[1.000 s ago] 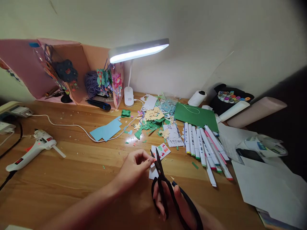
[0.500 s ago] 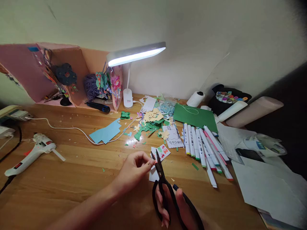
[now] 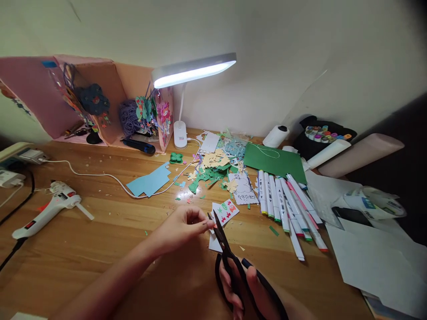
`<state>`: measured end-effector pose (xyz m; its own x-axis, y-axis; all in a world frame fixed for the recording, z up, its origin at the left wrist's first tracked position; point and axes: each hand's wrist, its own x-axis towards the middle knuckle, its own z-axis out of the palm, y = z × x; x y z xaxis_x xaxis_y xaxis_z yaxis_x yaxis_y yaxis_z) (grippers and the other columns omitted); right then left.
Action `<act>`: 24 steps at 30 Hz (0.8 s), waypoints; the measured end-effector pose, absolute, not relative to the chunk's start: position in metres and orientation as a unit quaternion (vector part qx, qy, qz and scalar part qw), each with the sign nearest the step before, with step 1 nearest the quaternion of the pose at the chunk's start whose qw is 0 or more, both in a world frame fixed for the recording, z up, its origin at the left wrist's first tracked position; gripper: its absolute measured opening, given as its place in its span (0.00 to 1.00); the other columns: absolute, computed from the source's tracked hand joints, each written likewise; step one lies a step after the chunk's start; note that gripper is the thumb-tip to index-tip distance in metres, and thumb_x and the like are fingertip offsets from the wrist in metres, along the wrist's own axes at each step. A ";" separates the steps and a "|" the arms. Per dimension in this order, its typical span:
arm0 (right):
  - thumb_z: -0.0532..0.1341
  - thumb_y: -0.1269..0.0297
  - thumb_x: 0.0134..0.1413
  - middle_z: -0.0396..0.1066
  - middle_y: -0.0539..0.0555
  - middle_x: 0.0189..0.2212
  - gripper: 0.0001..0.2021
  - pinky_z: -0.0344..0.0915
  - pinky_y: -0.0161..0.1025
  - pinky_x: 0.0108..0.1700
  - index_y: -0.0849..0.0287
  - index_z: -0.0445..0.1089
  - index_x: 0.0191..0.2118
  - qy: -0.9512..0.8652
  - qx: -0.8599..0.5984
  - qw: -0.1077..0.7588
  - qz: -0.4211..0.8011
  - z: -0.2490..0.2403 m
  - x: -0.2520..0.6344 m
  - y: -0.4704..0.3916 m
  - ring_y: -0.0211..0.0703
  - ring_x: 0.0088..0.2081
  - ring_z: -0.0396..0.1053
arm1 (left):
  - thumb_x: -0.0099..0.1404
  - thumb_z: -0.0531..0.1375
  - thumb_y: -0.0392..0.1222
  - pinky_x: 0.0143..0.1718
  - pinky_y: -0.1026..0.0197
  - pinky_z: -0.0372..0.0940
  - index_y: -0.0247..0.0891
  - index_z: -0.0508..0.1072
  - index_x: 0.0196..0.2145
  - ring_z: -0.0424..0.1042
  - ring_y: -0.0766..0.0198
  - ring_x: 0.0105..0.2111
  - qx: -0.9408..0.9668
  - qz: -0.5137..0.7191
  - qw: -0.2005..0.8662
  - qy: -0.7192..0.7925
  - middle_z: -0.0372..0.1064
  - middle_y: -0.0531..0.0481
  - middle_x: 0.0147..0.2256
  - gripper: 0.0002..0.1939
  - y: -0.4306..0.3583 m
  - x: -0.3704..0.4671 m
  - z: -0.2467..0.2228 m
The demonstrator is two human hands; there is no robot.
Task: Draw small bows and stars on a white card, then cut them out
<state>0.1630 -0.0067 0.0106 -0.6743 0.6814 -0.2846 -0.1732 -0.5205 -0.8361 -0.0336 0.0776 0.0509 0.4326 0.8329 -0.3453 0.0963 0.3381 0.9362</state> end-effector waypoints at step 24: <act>0.39 0.30 0.48 0.54 0.46 0.21 0.35 0.56 0.32 0.24 0.61 0.59 0.34 -0.492 -0.323 0.231 0.775 0.009 0.165 -0.006 0.32 0.20 0.51 | 0.49 0.65 0.51 0.25 0.66 0.50 0.33 0.71 0.21 0.58 0.70 0.22 0.532 0.218 0.667 0.474 0.63 0.55 0.20 0.16 0.083 -0.041 0.053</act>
